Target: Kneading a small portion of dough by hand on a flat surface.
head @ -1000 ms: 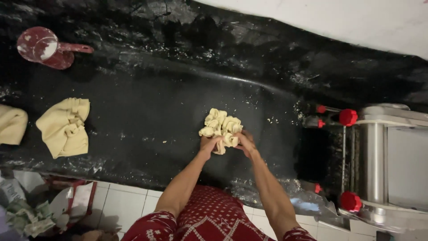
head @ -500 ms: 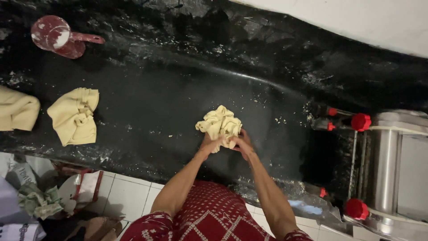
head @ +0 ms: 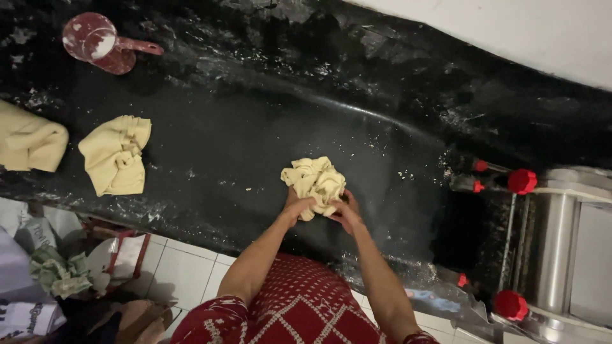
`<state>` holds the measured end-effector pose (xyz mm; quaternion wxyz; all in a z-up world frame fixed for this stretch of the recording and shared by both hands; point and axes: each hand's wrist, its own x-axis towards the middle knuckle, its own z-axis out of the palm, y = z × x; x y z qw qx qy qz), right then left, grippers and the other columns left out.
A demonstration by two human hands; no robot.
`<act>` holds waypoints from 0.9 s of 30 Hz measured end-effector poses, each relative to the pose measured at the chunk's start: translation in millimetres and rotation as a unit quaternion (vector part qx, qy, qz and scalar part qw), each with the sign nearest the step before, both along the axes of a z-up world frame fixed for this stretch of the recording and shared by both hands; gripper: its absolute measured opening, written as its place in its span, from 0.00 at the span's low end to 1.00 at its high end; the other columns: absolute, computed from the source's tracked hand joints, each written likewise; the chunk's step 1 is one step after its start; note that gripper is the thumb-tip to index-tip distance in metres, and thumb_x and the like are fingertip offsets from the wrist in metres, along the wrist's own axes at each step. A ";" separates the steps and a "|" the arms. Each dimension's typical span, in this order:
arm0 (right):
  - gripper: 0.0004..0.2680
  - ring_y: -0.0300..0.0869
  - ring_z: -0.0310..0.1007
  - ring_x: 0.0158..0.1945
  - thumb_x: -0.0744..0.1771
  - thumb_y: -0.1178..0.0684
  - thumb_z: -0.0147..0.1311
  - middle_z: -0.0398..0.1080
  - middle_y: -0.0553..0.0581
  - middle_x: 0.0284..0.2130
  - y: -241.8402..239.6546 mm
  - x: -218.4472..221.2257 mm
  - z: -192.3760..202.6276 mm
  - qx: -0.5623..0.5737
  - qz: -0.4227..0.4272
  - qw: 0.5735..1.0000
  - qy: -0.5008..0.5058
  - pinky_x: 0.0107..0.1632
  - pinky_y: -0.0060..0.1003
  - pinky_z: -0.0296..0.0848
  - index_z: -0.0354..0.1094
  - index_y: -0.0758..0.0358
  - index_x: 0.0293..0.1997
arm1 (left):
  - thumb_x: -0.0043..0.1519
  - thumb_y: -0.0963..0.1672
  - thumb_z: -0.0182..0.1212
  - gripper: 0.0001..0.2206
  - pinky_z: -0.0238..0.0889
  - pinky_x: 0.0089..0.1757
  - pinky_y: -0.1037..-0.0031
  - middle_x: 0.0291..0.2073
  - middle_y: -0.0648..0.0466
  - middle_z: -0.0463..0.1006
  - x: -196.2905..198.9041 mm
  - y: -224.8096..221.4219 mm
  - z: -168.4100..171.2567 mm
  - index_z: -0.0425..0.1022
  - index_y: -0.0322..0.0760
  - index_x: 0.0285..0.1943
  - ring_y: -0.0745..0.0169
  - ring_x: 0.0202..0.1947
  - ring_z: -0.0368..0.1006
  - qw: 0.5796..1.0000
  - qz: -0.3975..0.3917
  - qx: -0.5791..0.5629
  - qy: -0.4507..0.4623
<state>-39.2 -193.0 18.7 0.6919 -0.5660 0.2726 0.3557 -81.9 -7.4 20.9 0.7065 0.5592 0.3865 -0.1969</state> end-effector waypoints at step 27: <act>0.27 0.68 0.61 0.65 0.63 0.37 0.64 0.59 0.71 0.63 37.6 3.6 19.1 -0.115 -0.008 0.993 -0.002 0.54 0.68 0.70 0.55 0.45 0.67 | 0.54 0.47 0.79 0.43 0.62 0.59 0.47 0.68 0.41 0.66 14.8 0.5 -15.1 0.55 0.38 0.77 0.40 0.67 0.63 0.981 0.013 -0.184 0.053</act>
